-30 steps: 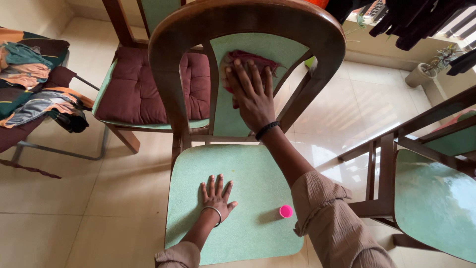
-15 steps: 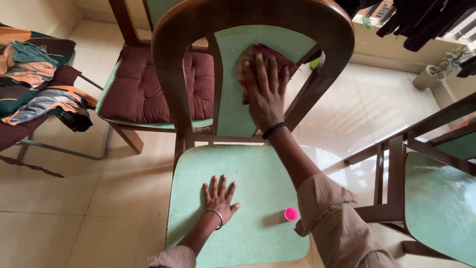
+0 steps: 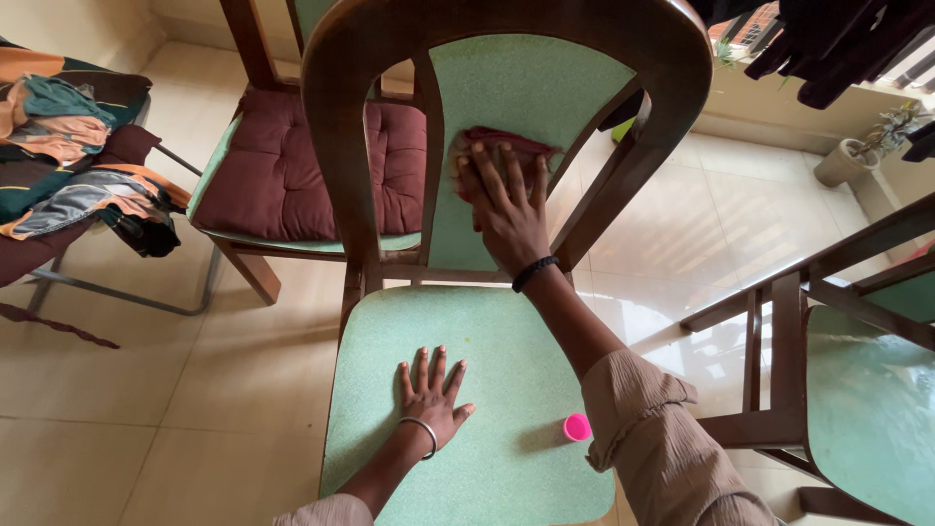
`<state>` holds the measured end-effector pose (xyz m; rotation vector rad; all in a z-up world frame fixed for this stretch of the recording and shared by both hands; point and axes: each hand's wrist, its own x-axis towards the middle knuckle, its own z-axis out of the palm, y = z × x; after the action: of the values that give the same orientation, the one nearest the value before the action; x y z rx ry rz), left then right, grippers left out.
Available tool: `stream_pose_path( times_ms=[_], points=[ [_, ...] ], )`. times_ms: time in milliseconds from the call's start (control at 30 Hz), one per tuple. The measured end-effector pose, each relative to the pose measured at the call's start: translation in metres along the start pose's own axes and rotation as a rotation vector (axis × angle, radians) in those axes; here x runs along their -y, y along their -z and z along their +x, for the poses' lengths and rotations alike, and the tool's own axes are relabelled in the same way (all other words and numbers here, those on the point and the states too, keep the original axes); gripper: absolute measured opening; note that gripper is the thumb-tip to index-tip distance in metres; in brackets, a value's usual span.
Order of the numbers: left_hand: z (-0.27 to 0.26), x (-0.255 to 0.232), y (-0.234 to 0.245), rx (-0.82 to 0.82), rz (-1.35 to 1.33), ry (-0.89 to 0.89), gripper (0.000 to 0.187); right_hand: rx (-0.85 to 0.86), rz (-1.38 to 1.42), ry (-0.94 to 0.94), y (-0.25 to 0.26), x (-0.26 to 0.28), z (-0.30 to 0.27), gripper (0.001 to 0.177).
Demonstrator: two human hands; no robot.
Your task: The person cleans a wooden chair with a green upholstered seat and backrest using a cloth and a spray bottle. They wipe the backrest and seat surfaces thoroughly, moving the spray bottle to a nearby stool during the process.
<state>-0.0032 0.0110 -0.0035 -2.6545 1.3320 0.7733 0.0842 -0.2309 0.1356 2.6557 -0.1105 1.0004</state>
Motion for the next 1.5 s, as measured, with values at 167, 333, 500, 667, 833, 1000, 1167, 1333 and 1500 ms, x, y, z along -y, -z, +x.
stream_pose_path(
  times_ms=[167, 333, 500, 667, 833, 1000, 1167, 1333, 1500],
  points=[
    [0.001, 0.0, 0.0, -0.008, 0.01, -0.001, 0.078, -0.059, 0.051, -0.06, 0.008, 0.002, 0.015, 0.084],
    [0.0, 0.001, 0.0, -0.007, 0.006, -0.002, 0.077, -0.102, 0.059, 0.002, 0.007, 0.012, 0.026, 0.082],
    [-0.002, 0.001, 0.003, 0.008, 0.027, 0.0, 0.077, -0.009, 0.009, 0.021, 0.008, 0.007, 0.014, 0.083],
    [-0.003, 0.0, 0.006, 0.026, 0.038, 0.001, 0.077, 0.011, 0.031, 0.001, 0.009, -0.007, 0.002, 0.085],
    [-0.003, -0.001, 0.007, 0.023, 0.025, 0.002, 0.077, -0.05, 0.014, -0.05, 0.011, -0.018, 0.002, 0.083],
    [-0.002, -0.001, 0.005, 0.014, 0.031, -0.002, 0.077, -0.073, 0.06, -0.037, 0.01, -0.013, 0.011, 0.083],
    [-0.001, -0.001, 0.002, -0.001, 0.047, -0.002, 0.077, -0.022, 0.038, 0.04, 0.006, -0.01, 0.002, 0.087],
    [-0.002, 0.001, 0.002, -0.01, 0.045, -0.007, 0.078, 0.011, 0.032, 0.01, 0.005, -0.018, -0.012, 0.089],
    [-0.001, 0.0, 0.002, -0.008, 0.047, -0.006, 0.077, 0.013, 0.052, -0.077, 0.013, -0.035, -0.006, 0.09]
  ],
)
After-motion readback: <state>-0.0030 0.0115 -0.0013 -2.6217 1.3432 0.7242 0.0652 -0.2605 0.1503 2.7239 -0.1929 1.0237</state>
